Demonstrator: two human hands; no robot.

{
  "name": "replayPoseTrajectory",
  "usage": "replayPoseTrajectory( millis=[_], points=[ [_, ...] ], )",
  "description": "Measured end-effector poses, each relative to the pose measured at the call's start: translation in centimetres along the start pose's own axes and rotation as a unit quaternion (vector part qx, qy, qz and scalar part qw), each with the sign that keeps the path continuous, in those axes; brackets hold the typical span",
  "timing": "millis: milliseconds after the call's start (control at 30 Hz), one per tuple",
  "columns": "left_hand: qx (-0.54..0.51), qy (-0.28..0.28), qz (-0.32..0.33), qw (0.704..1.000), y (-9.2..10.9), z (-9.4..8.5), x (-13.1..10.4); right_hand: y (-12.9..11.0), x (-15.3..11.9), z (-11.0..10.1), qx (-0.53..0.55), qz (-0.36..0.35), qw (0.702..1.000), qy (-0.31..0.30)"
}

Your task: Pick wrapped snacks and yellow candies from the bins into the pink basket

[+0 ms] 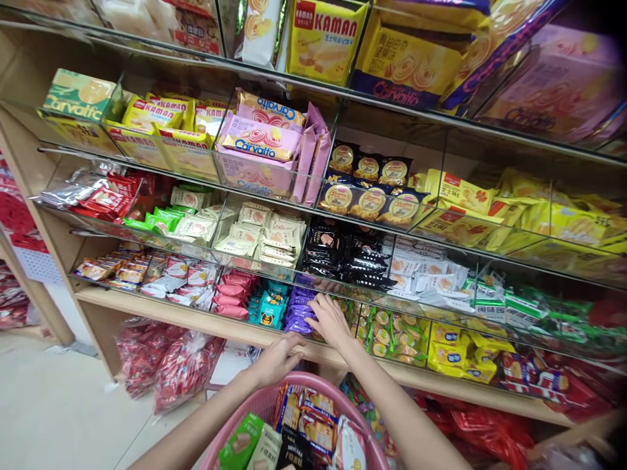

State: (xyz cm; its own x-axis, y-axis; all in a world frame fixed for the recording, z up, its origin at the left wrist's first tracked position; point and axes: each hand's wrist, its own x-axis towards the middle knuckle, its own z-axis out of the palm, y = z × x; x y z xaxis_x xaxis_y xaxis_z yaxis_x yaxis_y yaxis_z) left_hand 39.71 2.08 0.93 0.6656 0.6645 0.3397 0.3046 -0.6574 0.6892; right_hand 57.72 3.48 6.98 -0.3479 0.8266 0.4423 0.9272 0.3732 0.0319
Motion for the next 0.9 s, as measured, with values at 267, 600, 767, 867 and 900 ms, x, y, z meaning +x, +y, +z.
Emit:
replayPoseTrajectory(
  millis=[267,600,767,867,900],
  points=[
    [0.013,-0.009,-0.024,1.0,0.1,-0.2,0.7,0.6,-0.6,-0.1,0.066,0.012,0.998,0.012],
    [0.026,0.002,-0.015,1.0,-0.4,0.0,0.9,0.9,-1.6,-0.9,0.183,0.018,0.982,0.049],
    [0.014,0.016,-0.018,1.0,-0.4,0.0,1.1,0.7,-2.7,-1.4,0.232,0.019,0.97,0.07],
    [0.021,0.033,-0.014,0.999,-0.3,-0.1,1.5,0.7,-3.1,-1.3,0.238,0.027,0.968,0.078],
    [0.024,0.036,-0.013,0.999,-0.3,-0.2,1.7,0.7,-3.2,-1.2,0.241,0.029,0.967,0.08]
  ],
)
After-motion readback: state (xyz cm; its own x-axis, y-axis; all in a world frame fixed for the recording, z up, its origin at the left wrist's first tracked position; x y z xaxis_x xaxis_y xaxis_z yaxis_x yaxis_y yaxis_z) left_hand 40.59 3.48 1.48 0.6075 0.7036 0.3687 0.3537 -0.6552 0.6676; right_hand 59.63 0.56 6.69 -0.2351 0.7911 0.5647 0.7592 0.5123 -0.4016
